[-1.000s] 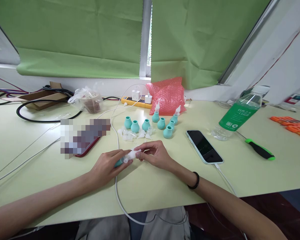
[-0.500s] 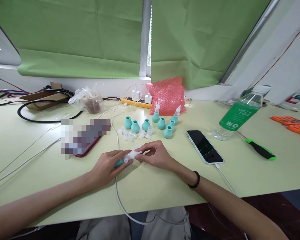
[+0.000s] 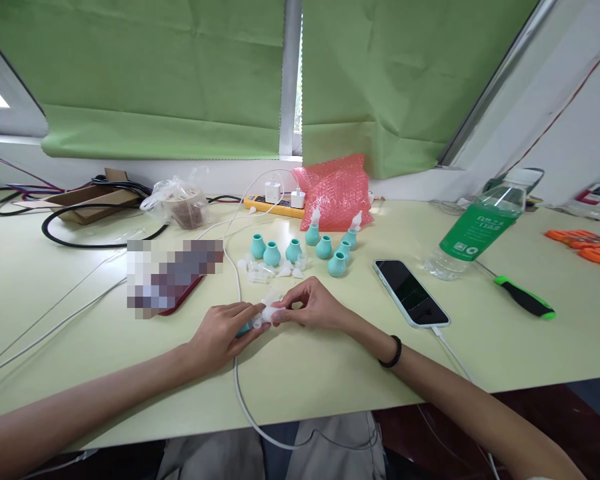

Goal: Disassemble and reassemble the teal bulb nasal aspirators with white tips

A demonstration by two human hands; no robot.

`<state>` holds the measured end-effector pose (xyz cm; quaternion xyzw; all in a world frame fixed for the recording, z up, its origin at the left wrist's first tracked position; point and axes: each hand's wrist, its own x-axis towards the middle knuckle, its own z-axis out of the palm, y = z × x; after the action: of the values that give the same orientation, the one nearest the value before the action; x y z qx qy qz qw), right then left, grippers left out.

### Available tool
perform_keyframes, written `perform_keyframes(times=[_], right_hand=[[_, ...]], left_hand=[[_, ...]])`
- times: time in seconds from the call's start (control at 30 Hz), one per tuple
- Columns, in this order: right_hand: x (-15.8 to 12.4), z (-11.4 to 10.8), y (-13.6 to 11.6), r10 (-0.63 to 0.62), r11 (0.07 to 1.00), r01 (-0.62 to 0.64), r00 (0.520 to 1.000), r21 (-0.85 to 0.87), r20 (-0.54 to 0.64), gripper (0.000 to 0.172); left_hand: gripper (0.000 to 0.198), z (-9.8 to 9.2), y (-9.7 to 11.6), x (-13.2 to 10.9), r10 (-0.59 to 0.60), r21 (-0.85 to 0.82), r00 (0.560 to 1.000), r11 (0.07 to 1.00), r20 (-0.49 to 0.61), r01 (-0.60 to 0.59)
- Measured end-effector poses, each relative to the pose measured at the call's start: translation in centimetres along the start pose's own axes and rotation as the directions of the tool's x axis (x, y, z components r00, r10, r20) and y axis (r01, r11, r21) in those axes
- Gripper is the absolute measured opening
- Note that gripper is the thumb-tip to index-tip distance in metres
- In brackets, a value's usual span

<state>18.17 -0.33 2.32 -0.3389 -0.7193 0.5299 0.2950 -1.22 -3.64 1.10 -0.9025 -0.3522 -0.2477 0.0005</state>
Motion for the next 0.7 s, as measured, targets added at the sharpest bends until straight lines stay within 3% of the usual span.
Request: perform_keyframes(times=[0.17,0.3,0.4,0.47,0.57,0.63,0.7], right_hand=[[-0.1,0.5,-0.5,-0.021,1.0,0.021,0.999,0.01,-0.037,0.015],[-0.3,1.3,-1.2,-0.074,0.996,0.081,0.984,0.039,-0.159,0.016],[-0.3,1.2,-1.8,-0.172,0.983,0.181,0.935,0.002,-0.311,0.013],[-0.3,0.4,-2.1,-0.256,0.964,0.258,0.831,-0.066,-0.494,0.013],[-0.2,-1.3,-2.3,-0.379,0.918,0.332,0.565,-0.218,-0.733,0.014],[-0.1,-2.3,-2.3,-0.452,0.884,0.318,0.402,-0.341,-0.797,0.014],[0.1,-3.0,-2.1,-0.514,0.857,0.234,0.334,-0.459,-0.79,0.014]], left_hand=[[0.028,-0.1,0.0,0.0,-0.034,-0.037,0.999,0.999,-0.01,0.033],[0.029,-0.5,0.1,-0.1,-0.095,-0.138,0.995,0.986,-0.018,0.091],[0.033,-0.7,0.2,-0.3,-0.141,-0.231,0.989,0.965,-0.043,0.127],[0.038,-0.8,0.1,-0.3,-0.17,-0.294,0.984,0.944,-0.054,0.147],[0.033,-0.7,-0.1,-0.2,-0.208,-0.332,0.978,0.923,-0.009,0.194],[0.029,-0.5,-0.1,-0.1,-0.205,-0.296,0.978,0.933,0.029,0.204],[0.028,-0.3,-0.2,0.0,-0.182,-0.241,0.983,0.952,0.039,0.186]])
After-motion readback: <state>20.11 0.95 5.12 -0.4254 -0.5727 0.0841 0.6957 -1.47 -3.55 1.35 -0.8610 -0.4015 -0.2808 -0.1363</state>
